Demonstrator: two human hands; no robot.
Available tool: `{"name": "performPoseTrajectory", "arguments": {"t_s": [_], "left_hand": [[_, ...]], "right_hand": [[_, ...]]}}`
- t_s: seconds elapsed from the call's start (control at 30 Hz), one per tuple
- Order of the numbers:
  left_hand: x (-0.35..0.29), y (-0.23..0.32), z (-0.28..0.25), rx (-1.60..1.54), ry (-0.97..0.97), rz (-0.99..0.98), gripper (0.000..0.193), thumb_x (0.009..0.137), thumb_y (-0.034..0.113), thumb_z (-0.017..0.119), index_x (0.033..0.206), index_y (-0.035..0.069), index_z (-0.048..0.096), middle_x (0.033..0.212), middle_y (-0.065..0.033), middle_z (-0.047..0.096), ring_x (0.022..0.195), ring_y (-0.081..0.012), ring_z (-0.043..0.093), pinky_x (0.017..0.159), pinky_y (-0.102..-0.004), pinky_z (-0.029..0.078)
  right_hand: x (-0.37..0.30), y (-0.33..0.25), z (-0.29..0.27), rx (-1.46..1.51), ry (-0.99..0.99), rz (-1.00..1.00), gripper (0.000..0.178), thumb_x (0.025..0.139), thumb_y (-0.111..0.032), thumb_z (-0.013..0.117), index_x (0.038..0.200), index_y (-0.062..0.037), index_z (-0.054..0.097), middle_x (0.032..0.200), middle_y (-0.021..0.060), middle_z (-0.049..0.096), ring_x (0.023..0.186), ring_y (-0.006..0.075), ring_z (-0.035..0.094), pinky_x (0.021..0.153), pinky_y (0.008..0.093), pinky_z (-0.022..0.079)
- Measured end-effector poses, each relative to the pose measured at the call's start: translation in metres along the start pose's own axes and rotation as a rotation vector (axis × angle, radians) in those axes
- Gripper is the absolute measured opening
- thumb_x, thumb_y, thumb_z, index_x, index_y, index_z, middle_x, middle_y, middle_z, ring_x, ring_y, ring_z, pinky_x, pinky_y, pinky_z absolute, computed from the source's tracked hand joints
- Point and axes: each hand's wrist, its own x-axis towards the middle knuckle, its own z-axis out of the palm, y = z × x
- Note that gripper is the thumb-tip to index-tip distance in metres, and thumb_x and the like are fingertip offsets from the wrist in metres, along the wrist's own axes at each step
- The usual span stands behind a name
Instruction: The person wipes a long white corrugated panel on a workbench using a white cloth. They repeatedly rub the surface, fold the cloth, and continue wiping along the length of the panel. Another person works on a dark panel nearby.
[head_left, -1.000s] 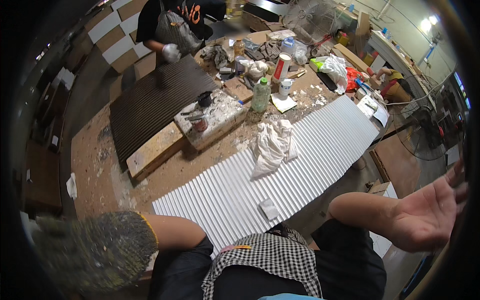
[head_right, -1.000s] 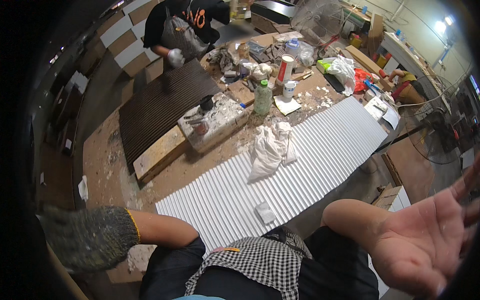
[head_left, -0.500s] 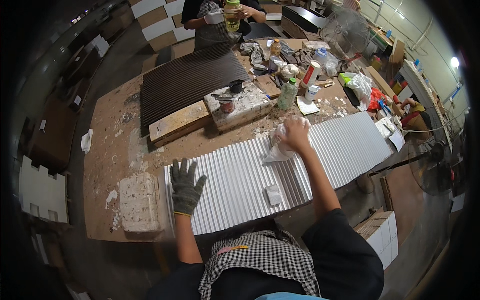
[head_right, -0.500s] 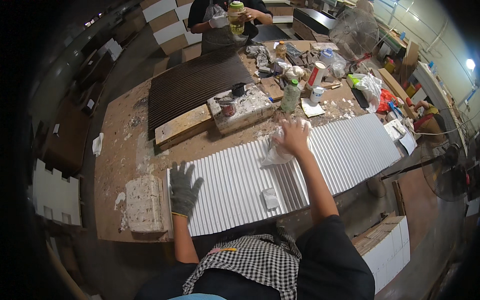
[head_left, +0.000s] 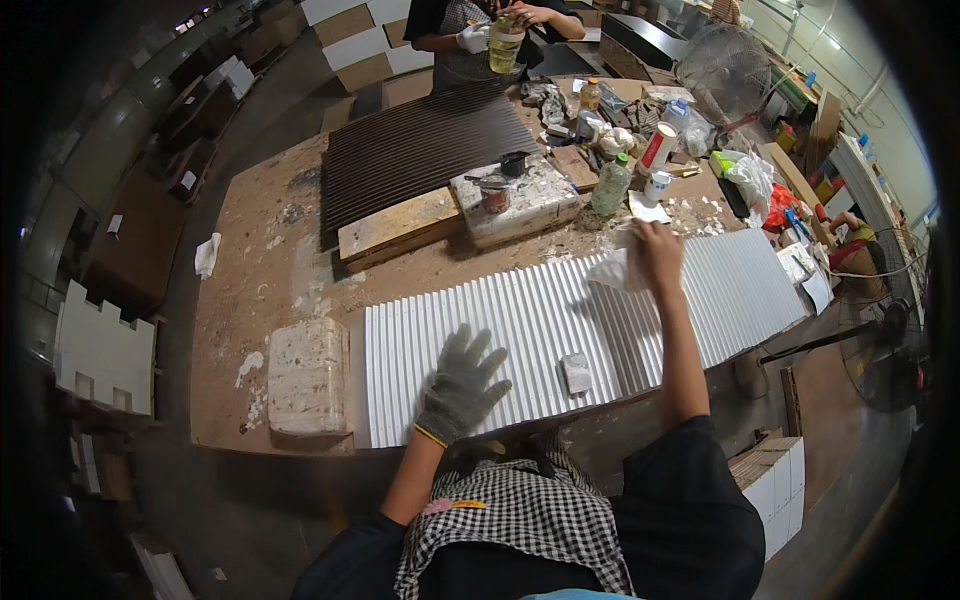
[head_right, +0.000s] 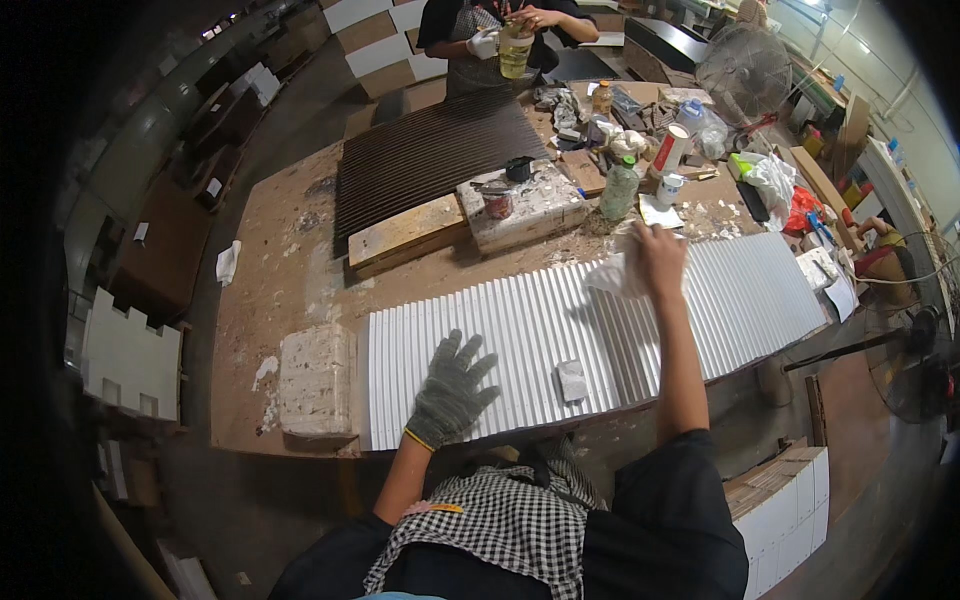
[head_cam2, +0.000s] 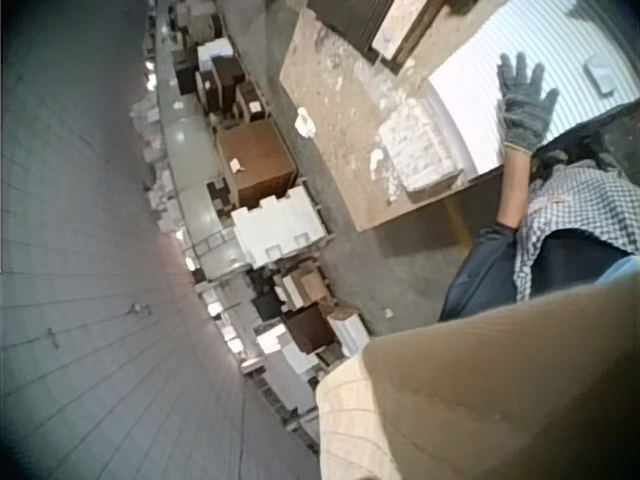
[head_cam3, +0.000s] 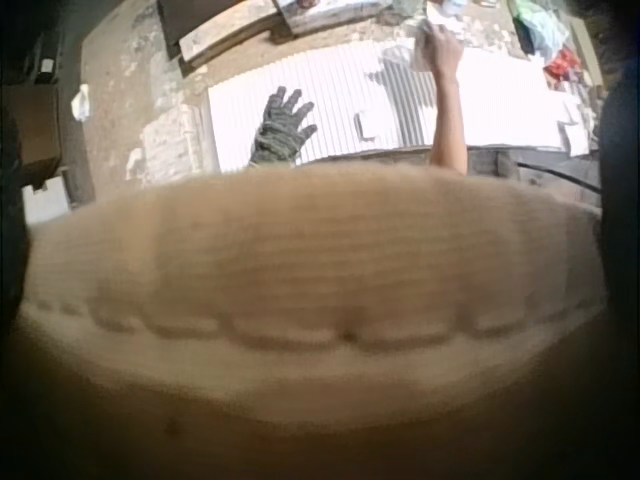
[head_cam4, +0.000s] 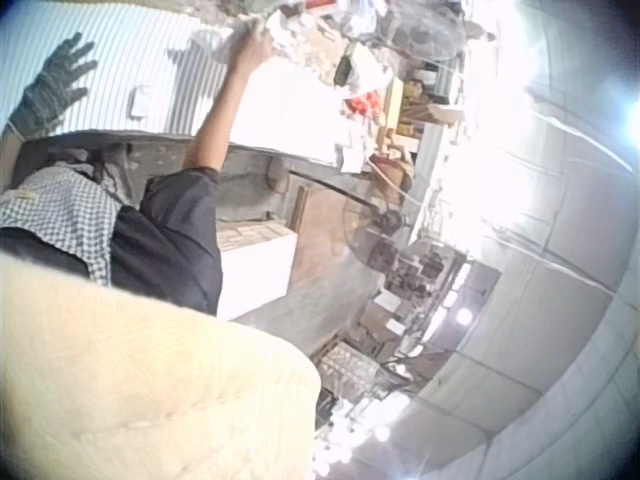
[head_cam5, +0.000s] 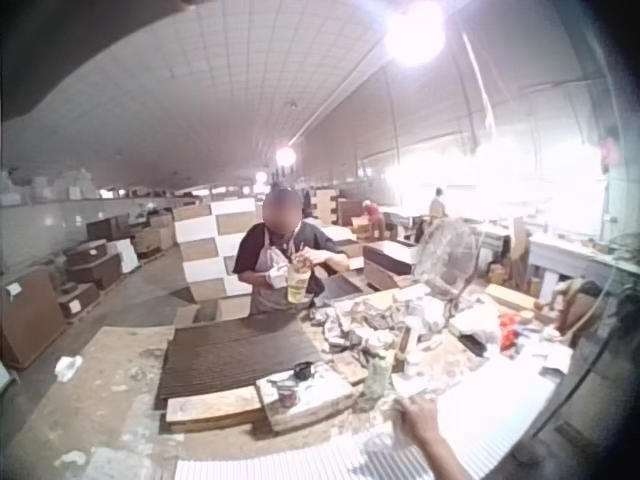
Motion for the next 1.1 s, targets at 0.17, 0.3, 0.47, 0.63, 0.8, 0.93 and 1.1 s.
{"name": "performPoseTrajectory", "arguments": {"t_s": [0.17, 0.3, 0.47, 0.63, 0.8, 0.93, 1.1], "left_hand": [[-0.051, -0.044, 0.035, -0.04, 0.351, 0.141, 0.057, 0.099, 0.052, 0.053, 0.14, 0.012, 0.055, 0.159, -0.0165, 0.037, 0.151, -0.0379, 0.025, 0.124, -0.0513, 0.024], [-0.08, -0.078, 0.043, -0.09, 0.119, 0.005, 0.048, 0.098, 0.04, 0.061, 0.135, 0.011, 0.058, 0.152, -0.0168, 0.047, 0.145, -0.0366, 0.036, 0.121, -0.0497, 0.029], [-0.032, -0.059, 0.024, -0.18, 0.326, 0.193, 0.037, 0.095, 0.033, 0.067, 0.123, 0.008, 0.066, 0.139, -0.0137, 0.059, 0.142, -0.0325, 0.041, 0.126, -0.0479, 0.023], [0.058, -0.034, 0.012, -0.325, 0.405, 0.24, 0.034, 0.091, 0.022, 0.073, 0.123, 0.01, 0.07, 0.14, -0.0162, 0.06, 0.142, -0.0399, 0.042, 0.116, -0.0499, 0.038], [0.125, -0.045, 0.074, -0.159, 0.332, 0.107, 0.037, 0.094, 0.024, 0.068, 0.126, 0.007, 0.065, 0.144, -0.0182, 0.056, 0.142, -0.0387, 0.041, 0.119, -0.0504, 0.032], [0.125, -0.029, 0.075, -0.222, 0.251, -0.009, 0.054, 0.099, 0.029, 0.062, 0.144, 0.003, 0.052, 0.154, -0.0199, 0.045, 0.148, -0.0385, 0.031, 0.123, -0.0482, 0.025], [0.119, -0.036, 0.075, -0.159, 0.199, -0.024, 0.062, 0.099, 0.034, 0.062, 0.152, 0.007, 0.043, 0.158, -0.0165, 0.04, 0.15, -0.0343, 0.03, 0.124, -0.0496, 0.022]], "right_hand": [[-0.069, 0.006, -0.042, -0.032, -0.206, 0.266, 0.039, 0.088, -0.031, 0.069, 0.126, -0.0237, 0.067, 0.122, 0.0063, 0.063, 0.113, 0.0273, 0.06, 0.095, 0.0551, 0.04], [-0.112, -0.023, -0.064, -0.153, -0.348, 0.199, 0.057, 0.088, -0.053, 0.068, 0.138, -0.0261, 0.061, 0.145, 0.007, 0.054, 0.14, 0.0354, 0.04, 0.112, 0.0703, 0.023], [-0.115, -0.096, -0.102, 0.356, -0.312, -0.081, 0.064, 0.082, -0.042, 0.079, 0.136, -0.0138, 0.061, 0.135, 0.0132, 0.06, 0.126, 0.0349, 0.054, 0.109, 0.0471, 0.04], [-0.128, -0.111, -0.074, 0.319, -0.683, -0.161, 0.056, 0.08, -0.043, 0.08, 0.124, -0.011, 0.068, 0.123, 0.0128, 0.067, 0.119, 0.0331, 0.059, 0.103, 0.0445, 0.047], [-0.118, -0.133, -0.089, 0.283, -0.776, -0.094, 0.044, 0.079, -0.033, 0.081, 0.112, -0.0063, 0.069, 0.115, 0.0123, 0.061, 0.104, 0.0316, 0.063, 0.089, 0.0432, 0.055], [-0.138, -0.128, -0.069, 0.275, -0.983, -0.248, 0.034, 0.084, -0.026, 0.07, 0.105, 0.0006, 0.07, 0.11, 0.0175, 0.06, 0.102, 0.0326, 0.063, 0.083, 0.0432, 0.057], [-0.034, -0.071, -0.097, 0.887, -1.131, -0.224, 0.031, 0.094, -0.022, 0.064, 0.114, 0.0019, 0.066, 0.125, 0.0166, 0.056, 0.1, 0.0297, 0.063, 0.084, 0.0408, 0.058]]}}
